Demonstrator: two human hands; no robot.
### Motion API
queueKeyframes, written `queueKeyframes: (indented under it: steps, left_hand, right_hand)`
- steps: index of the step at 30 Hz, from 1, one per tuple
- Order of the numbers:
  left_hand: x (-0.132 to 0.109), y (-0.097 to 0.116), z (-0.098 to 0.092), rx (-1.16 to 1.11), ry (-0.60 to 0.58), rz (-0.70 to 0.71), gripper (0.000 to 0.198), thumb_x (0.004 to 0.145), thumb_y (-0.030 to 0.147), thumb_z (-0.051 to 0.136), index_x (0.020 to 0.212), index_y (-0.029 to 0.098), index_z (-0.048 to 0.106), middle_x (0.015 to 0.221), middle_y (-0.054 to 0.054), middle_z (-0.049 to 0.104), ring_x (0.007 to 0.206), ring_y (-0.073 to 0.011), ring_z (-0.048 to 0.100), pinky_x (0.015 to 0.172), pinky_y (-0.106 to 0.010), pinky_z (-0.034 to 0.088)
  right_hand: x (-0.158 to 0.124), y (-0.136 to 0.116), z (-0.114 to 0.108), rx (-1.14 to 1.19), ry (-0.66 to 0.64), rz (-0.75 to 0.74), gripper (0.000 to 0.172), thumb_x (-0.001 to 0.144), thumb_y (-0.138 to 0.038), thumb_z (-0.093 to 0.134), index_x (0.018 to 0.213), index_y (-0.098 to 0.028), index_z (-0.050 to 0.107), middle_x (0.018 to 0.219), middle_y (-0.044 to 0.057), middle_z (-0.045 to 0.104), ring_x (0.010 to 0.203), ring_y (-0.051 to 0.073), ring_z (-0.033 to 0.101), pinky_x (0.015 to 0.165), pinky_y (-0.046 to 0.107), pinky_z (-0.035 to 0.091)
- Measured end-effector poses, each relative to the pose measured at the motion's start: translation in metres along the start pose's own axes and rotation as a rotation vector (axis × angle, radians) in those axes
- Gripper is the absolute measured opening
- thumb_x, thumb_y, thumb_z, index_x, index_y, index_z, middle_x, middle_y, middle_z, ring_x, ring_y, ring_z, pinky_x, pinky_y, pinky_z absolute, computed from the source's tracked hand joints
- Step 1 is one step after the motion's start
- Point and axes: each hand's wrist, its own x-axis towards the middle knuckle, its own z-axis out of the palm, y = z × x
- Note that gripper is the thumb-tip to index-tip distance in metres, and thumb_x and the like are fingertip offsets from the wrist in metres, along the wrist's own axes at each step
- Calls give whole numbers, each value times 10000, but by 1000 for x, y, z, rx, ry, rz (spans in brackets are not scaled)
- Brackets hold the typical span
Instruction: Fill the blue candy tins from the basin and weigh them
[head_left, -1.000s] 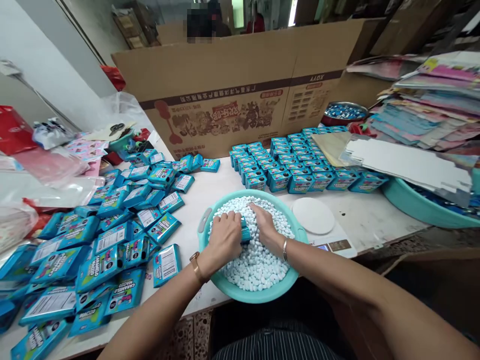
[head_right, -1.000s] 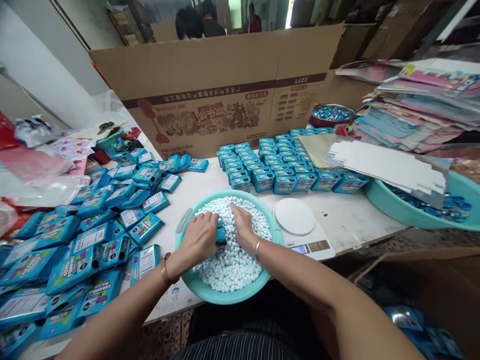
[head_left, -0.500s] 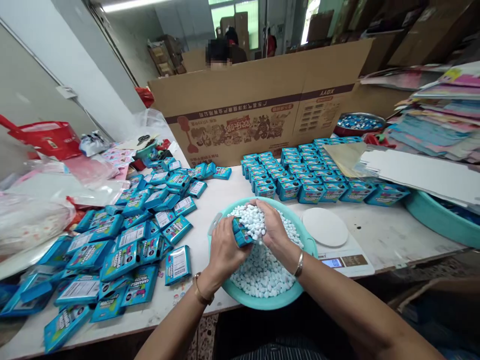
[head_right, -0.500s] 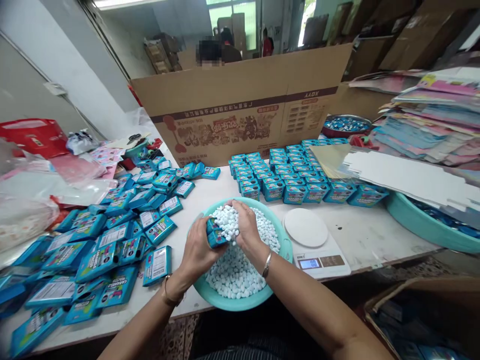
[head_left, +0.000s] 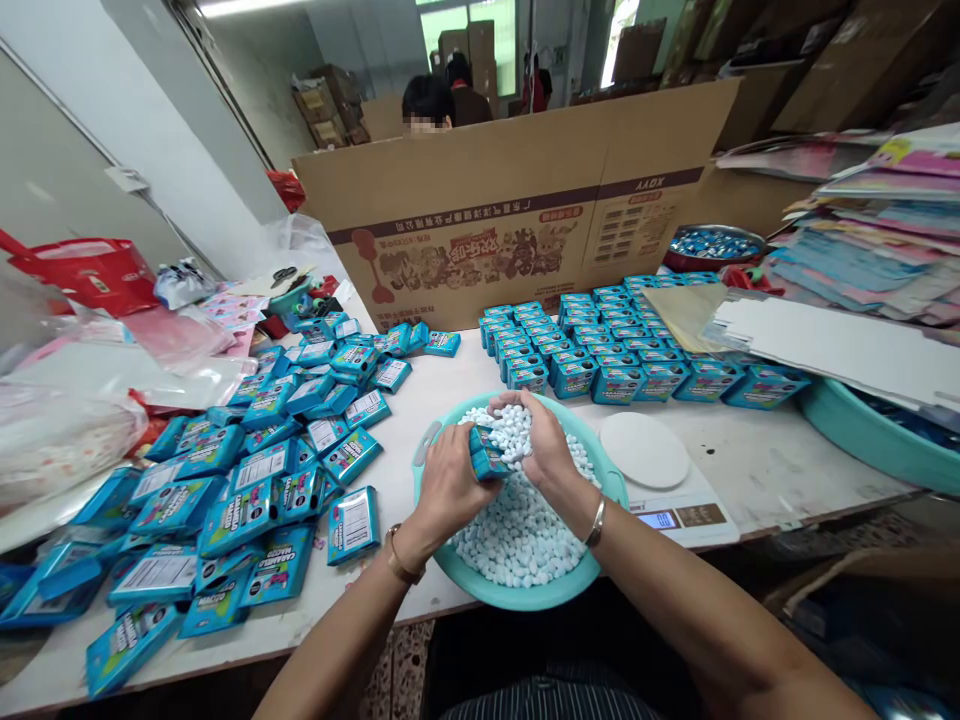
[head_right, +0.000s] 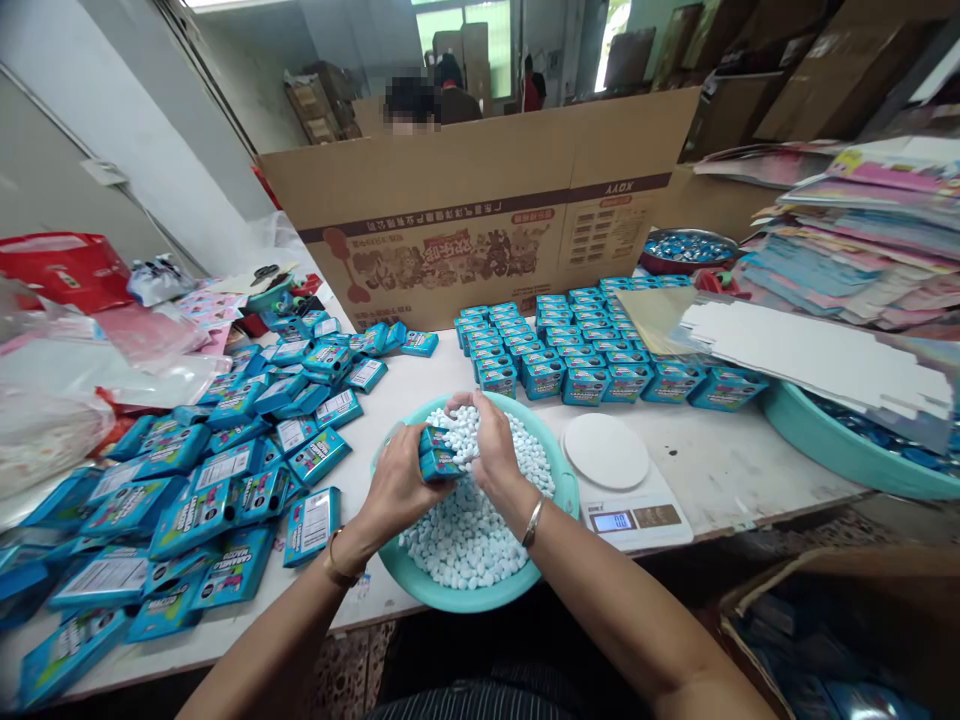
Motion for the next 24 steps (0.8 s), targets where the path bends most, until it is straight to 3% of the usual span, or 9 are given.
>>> queueKeyframes:
  steps: [13,24]
  left_hand:
    - [1,-5,10,-228,101,-48,617,626,230,798,1159,180,492,1069,-80,607,1018,-288,614,881,-448,526]
    - [-1,-7,8,-175,43,-37,647,627,274,818,1177,187,491,1094,-87,615,1041,-315,612,864,-458,509]
  right_hand:
    - [0,-1,2,-152,-34,-89,361,774,-538,634,689,-198,719,774,70,757,825,238,697,895,396,530]
    - [-10,-2,7,-201,-131,-90,344,771,-523,655,714,-193,734,803,79,758,884,248,701,957,417,504]
